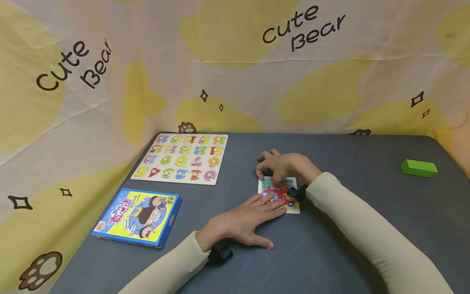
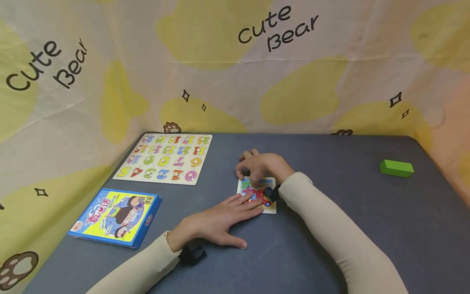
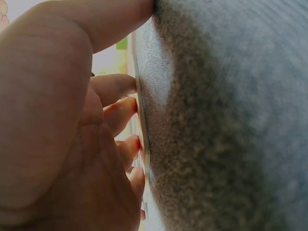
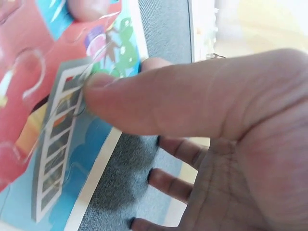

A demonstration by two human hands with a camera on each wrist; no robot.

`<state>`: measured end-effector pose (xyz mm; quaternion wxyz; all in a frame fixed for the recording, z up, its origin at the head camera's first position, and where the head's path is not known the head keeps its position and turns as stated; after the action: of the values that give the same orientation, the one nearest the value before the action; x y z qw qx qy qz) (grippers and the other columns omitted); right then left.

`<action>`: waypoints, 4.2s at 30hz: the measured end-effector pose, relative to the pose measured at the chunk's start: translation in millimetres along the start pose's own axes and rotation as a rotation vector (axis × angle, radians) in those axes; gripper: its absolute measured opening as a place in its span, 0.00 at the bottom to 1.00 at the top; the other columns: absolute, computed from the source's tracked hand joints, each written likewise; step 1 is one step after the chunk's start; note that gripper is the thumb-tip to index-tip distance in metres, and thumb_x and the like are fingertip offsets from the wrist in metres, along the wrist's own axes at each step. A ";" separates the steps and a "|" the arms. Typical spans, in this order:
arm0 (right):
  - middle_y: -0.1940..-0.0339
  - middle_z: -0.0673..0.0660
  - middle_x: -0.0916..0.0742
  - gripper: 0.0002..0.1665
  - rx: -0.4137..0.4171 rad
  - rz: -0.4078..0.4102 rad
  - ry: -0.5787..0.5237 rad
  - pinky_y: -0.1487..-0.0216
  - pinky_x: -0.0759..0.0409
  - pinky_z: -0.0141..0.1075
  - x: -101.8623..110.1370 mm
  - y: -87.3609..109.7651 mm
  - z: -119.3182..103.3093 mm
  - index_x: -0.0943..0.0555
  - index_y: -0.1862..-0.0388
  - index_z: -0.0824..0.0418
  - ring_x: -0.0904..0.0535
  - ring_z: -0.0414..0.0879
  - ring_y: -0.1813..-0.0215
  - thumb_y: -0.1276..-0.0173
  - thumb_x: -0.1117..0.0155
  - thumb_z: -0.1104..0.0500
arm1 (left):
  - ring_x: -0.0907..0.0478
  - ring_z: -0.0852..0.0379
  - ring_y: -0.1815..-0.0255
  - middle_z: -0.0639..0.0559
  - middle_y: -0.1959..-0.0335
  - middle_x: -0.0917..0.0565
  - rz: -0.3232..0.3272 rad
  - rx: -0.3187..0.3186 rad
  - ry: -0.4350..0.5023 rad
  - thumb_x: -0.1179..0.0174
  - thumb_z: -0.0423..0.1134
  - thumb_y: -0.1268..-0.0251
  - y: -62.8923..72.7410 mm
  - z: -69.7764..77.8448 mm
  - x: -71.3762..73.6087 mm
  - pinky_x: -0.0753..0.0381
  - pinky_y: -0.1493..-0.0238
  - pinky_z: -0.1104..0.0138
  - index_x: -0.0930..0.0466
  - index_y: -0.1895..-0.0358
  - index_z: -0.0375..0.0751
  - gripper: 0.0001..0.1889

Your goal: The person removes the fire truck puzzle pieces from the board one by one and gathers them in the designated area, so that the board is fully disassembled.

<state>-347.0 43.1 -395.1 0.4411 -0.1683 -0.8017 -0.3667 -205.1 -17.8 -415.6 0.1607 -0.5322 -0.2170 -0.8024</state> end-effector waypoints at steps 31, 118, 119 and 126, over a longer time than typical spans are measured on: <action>0.18 0.60 0.35 0.19 0.215 0.248 -0.291 0.28 0.58 0.77 -10.1 17.0 23.0 0.20 0.48 0.46 0.49 0.65 0.20 0.37 0.30 0.55 | 0.63 0.52 0.13 0.60 0.14 0.52 -0.008 0.002 0.019 0.38 0.62 0.32 0.0 -0.3 -0.5 0.63 0.15 0.51 0.51 0.17 0.53 0.47; 0.54 0.47 0.13 0.20 0.282 0.497 -0.345 0.46 0.45 0.46 -16.7 30.8 18.1 0.12 0.46 0.50 0.33 0.47 0.53 0.37 0.27 0.61 | 0.65 0.50 0.13 0.58 0.14 0.53 -0.005 0.006 0.001 0.39 0.62 0.31 2.9 0.1 0.9 0.61 0.15 0.51 0.52 0.16 0.51 0.47; 0.54 0.46 0.13 0.20 0.277 0.492 -0.341 0.46 0.45 0.47 -16.9 31.0 17.9 0.13 0.45 0.50 0.33 0.47 0.52 0.37 0.27 0.61 | 0.65 0.50 0.13 0.58 0.14 0.53 -0.005 0.009 -0.004 0.39 0.62 0.31 2.9 0.0 0.6 0.61 0.15 0.51 0.52 0.16 0.51 0.47; 0.54 0.46 0.14 0.20 0.275 0.479 -0.300 0.45 0.44 0.48 -17.4 29.5 17.0 0.13 0.44 0.49 0.32 0.46 0.52 0.36 0.27 0.61 | 0.65 0.49 0.13 0.59 0.14 0.53 -0.003 0.026 -0.025 0.40 0.62 0.31 3.1 1.3 0.5 0.58 0.15 0.52 0.51 0.17 0.51 0.47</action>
<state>-329.8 76.5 -402.4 0.4104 -0.3432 -0.8375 -0.1116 -202.8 -19.8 -414.2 0.1637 -0.5398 -0.2304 -0.7929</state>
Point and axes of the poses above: each hand's wrist, its own y-axis away from the middle knuckle, its own x-axis out of the back of the hand, z = x × y, the point moved 8 cm from there along -y, towards the middle knuckle
